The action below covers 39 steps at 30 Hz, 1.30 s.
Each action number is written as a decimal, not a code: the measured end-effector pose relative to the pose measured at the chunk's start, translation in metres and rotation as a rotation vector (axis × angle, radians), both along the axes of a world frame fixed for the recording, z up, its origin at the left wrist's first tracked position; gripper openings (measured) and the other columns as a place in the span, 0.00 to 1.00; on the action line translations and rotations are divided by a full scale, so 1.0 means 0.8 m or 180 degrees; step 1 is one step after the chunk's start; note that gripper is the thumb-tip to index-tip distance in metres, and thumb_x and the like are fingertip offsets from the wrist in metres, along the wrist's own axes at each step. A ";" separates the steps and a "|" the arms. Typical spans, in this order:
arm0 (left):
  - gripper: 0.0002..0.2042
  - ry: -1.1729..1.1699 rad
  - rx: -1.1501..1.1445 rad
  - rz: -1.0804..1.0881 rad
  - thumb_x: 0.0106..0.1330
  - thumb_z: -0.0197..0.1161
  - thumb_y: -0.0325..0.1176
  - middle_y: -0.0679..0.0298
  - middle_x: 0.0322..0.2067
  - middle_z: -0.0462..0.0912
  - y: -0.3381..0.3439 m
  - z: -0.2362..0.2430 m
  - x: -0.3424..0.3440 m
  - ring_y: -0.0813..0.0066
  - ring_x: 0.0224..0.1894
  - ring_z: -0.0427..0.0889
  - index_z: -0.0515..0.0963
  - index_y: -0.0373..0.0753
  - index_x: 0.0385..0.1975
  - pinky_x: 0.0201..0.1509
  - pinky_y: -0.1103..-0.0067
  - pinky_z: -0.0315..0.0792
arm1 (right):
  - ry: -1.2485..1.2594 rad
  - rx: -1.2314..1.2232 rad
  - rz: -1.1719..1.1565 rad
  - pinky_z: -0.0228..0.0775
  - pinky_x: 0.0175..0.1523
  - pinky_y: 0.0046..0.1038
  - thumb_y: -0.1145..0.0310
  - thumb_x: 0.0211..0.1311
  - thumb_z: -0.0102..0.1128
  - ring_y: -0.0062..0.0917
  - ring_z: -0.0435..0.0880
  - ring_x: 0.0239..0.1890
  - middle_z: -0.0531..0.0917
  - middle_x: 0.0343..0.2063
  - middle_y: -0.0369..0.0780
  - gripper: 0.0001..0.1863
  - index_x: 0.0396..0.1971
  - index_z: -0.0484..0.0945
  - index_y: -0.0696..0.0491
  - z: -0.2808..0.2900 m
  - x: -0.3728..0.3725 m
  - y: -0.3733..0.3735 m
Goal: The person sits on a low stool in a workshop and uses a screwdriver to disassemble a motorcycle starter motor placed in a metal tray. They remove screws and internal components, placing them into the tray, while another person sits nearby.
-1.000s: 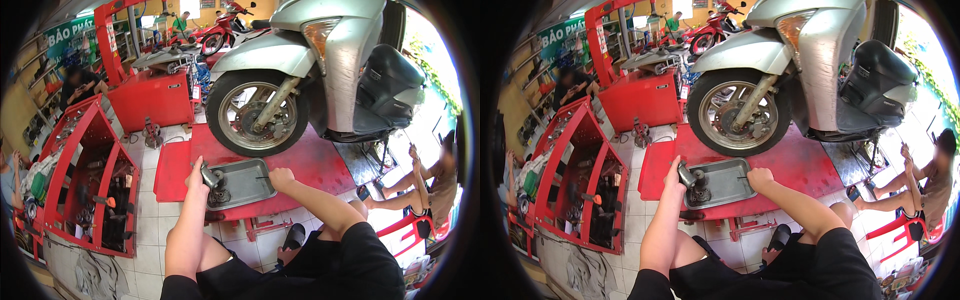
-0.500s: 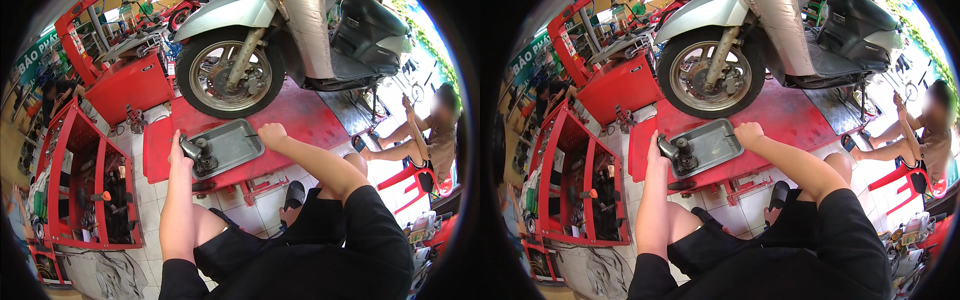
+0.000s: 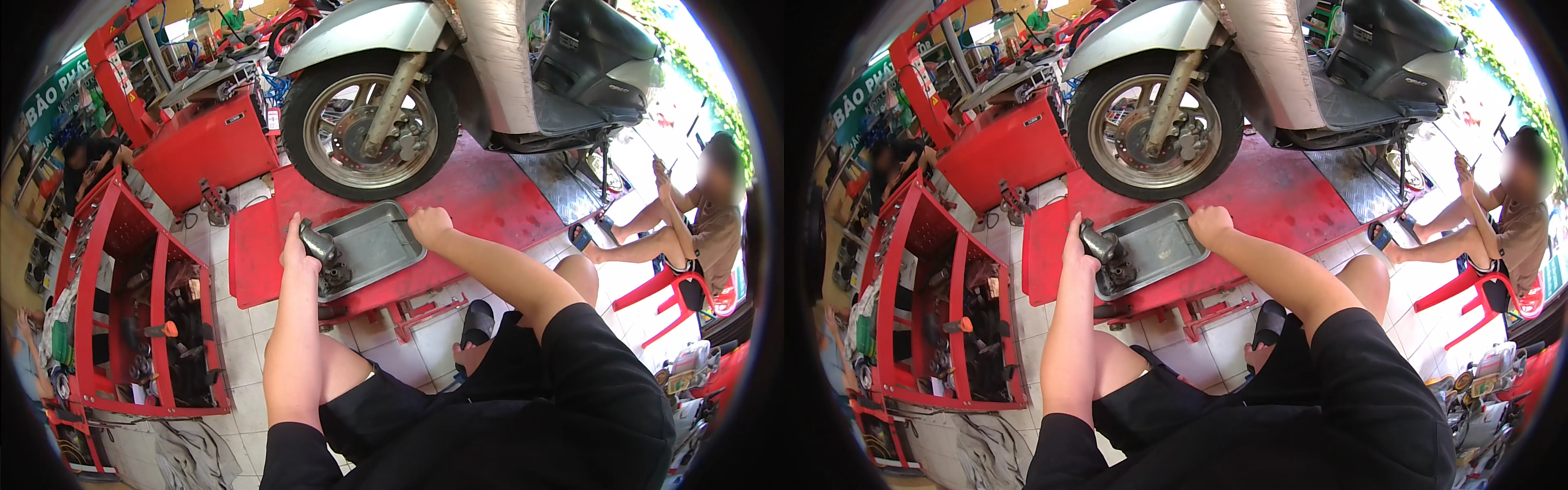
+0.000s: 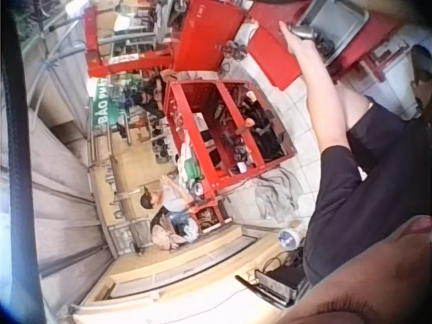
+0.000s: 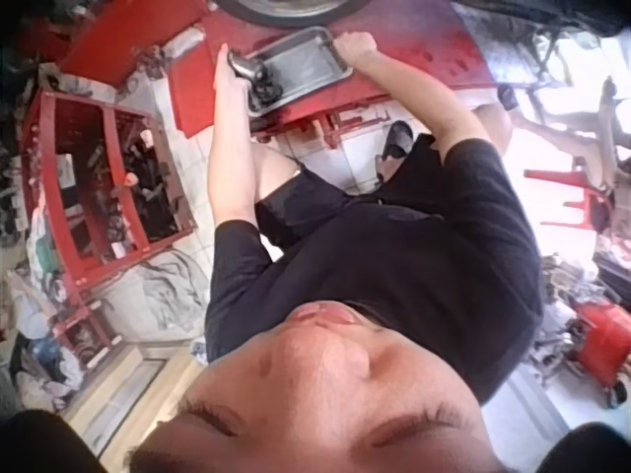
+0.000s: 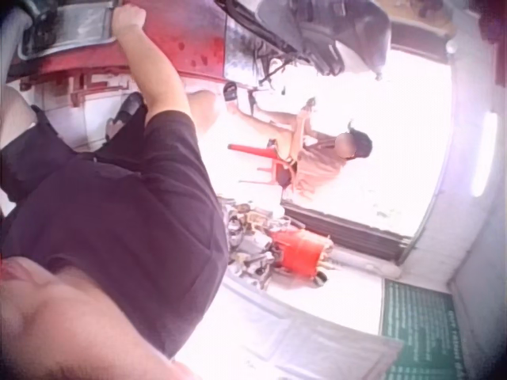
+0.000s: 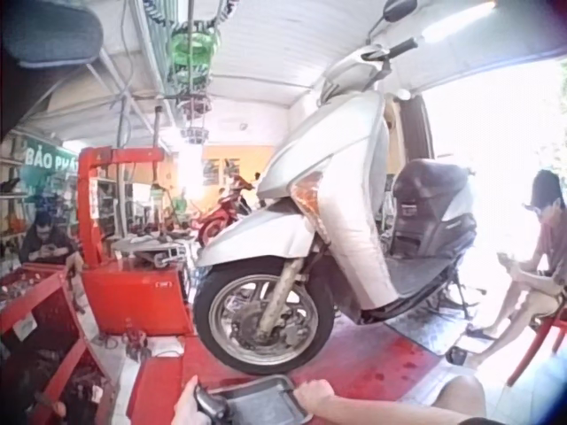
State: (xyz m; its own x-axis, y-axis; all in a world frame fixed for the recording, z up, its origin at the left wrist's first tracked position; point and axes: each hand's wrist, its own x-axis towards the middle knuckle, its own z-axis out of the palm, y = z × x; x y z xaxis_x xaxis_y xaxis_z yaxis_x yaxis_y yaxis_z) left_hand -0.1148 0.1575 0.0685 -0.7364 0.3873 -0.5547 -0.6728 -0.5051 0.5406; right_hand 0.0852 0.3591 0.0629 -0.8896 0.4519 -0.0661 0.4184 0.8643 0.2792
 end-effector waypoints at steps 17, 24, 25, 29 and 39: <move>0.15 -0.0014 -0.0006 0.0039 0.53 0.79 0.39 0.61 0.27 0.81 -0.005 0.010 0.002 0.66 0.25 0.79 0.80 0.38 0.29 0.27 0.62 0.79 | -0.0255 0.0255 0.0456 0.81 0.40 0.36 0.68 0.61 0.58 0.34 0.88 0.42 0.87 0.40 0.42 0.09 0.36 0.86 0.50 0.031 0.017 -0.007; 0.14 0.0011 0.0112 -0.0048 0.55 0.77 0.37 0.60 0.27 0.81 -0.009 0.020 0.013 0.65 0.23 0.79 0.79 0.36 0.30 0.23 0.64 0.79 | -0.0247 0.0279 0.0758 0.80 0.39 0.36 0.68 0.59 0.58 0.34 0.88 0.42 0.87 0.39 0.42 0.08 0.34 0.86 0.50 0.012 0.001 -0.014; 0.14 0.0053 0.0163 -0.0078 0.55 0.77 0.37 0.60 0.27 0.81 -0.009 0.020 0.011 0.65 0.23 0.79 0.79 0.36 0.31 0.24 0.64 0.79 | -0.0285 0.0257 0.0761 0.80 0.39 0.36 0.67 0.59 0.58 0.34 0.88 0.41 0.87 0.40 0.42 0.08 0.33 0.86 0.50 0.013 0.004 -0.013; 0.14 0.0001 0.0100 -0.0130 0.55 0.77 0.37 0.60 0.27 0.81 -0.008 0.017 0.008 0.66 0.23 0.79 0.79 0.37 0.30 0.24 0.65 0.79 | -0.0433 0.0281 0.0924 0.79 0.39 0.36 0.67 0.60 0.57 0.34 0.88 0.42 0.87 0.40 0.41 0.09 0.34 0.86 0.50 0.023 0.024 -0.006; 0.14 -0.0009 0.0014 -0.0206 0.53 0.79 0.38 0.60 0.27 0.82 0.004 0.000 0.001 0.67 0.24 0.79 0.80 0.38 0.30 0.25 0.68 0.77 | -0.0648 0.0399 0.0979 0.79 0.40 0.36 0.66 0.61 0.57 0.34 0.88 0.41 0.87 0.39 0.40 0.09 0.35 0.86 0.49 0.045 0.045 0.004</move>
